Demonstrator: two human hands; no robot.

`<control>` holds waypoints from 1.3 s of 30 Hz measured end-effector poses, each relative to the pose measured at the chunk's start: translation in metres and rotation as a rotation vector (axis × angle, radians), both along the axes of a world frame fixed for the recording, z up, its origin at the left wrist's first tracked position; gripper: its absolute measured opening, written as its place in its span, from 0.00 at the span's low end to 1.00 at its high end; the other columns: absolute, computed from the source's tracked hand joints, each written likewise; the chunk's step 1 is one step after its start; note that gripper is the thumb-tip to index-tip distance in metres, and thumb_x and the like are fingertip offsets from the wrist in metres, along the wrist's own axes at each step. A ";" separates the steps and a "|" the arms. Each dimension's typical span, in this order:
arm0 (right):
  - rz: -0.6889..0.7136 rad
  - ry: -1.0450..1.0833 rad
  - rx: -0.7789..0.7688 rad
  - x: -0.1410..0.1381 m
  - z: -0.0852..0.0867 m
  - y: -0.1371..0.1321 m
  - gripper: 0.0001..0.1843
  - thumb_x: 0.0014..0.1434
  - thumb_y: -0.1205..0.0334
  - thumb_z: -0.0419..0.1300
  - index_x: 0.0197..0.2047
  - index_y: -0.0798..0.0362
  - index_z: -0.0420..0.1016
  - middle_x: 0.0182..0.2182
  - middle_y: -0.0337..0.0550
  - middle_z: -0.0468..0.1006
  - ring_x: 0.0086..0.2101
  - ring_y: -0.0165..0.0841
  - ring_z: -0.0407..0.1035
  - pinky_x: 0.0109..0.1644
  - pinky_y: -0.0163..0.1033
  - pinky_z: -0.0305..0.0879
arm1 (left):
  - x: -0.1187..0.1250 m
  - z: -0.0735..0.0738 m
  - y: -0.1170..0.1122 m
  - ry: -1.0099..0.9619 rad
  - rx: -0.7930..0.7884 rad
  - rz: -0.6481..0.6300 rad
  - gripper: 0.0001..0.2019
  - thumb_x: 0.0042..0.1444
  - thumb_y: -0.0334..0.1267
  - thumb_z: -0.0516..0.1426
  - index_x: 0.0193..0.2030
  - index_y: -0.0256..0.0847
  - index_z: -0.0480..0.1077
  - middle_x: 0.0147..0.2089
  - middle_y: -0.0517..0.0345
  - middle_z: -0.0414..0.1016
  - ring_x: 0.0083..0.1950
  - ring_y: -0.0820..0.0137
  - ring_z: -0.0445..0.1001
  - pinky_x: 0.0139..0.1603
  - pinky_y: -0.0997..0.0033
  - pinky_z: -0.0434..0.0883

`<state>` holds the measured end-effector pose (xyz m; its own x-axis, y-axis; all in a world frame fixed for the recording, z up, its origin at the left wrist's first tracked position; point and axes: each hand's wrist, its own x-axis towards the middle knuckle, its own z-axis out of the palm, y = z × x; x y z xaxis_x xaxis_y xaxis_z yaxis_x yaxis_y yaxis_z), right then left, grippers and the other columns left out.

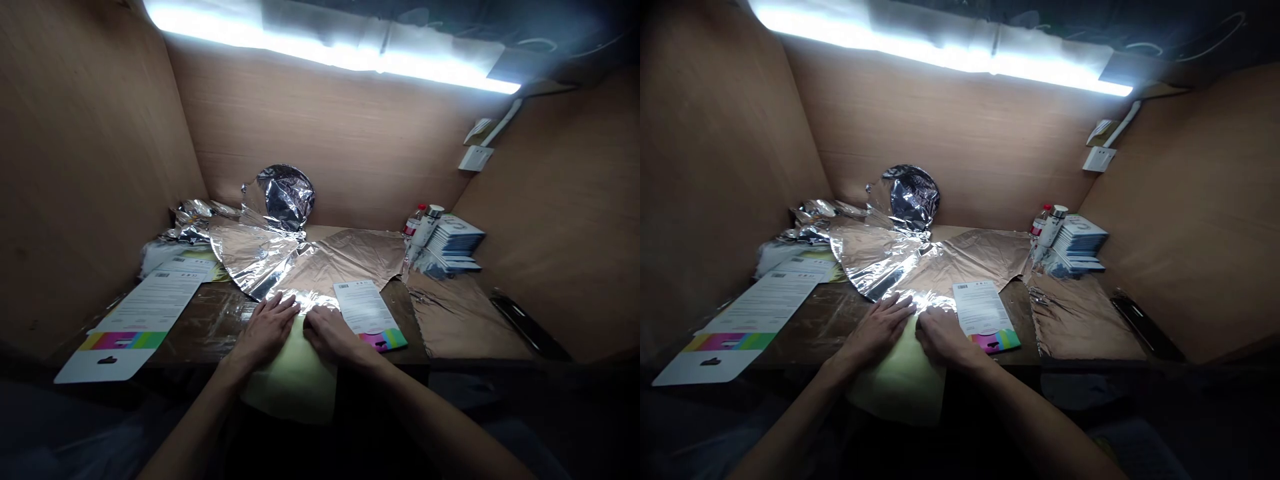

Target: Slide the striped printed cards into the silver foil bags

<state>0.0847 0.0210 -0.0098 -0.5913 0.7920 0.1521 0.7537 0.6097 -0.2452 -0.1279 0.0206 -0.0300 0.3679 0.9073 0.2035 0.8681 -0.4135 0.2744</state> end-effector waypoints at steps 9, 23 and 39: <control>0.081 0.076 -0.024 0.005 0.004 0.002 0.04 0.70 0.65 0.55 0.42 0.52 0.69 0.43 0.47 0.75 0.41 0.37 0.67 0.47 0.42 0.61 | 0.000 -0.001 0.001 -0.010 0.013 0.003 0.20 0.71 0.41 0.51 0.66 0.55 0.72 0.73 0.57 0.67 0.77 0.55 0.59 0.74 0.40 0.57; -0.314 0.523 -0.498 0.152 0.013 -0.001 0.05 0.59 0.64 0.63 0.36 0.56 0.79 0.32 0.40 0.81 0.32 0.32 0.72 0.35 0.34 0.64 | -0.017 -0.041 0.029 0.010 0.136 -0.025 0.24 0.68 0.48 0.47 0.65 0.55 0.74 0.71 0.61 0.70 0.75 0.51 0.63 0.71 0.40 0.61; -0.728 -0.003 -0.174 0.161 0.019 -0.011 0.30 0.56 0.36 0.66 0.46 0.56 0.72 0.44 0.59 0.80 0.45 0.51 0.76 0.45 0.46 0.66 | -0.012 -0.009 0.033 0.194 0.038 -0.037 0.22 0.67 0.42 0.49 0.62 0.53 0.77 0.70 0.56 0.71 0.73 0.43 0.64 0.67 0.29 0.63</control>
<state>0.2459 0.0097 0.0095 0.0911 0.9958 -0.0118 0.9528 -0.0906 -0.2898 -0.1398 0.0539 -0.0387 0.4366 0.8854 0.1594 0.8872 -0.4532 0.0867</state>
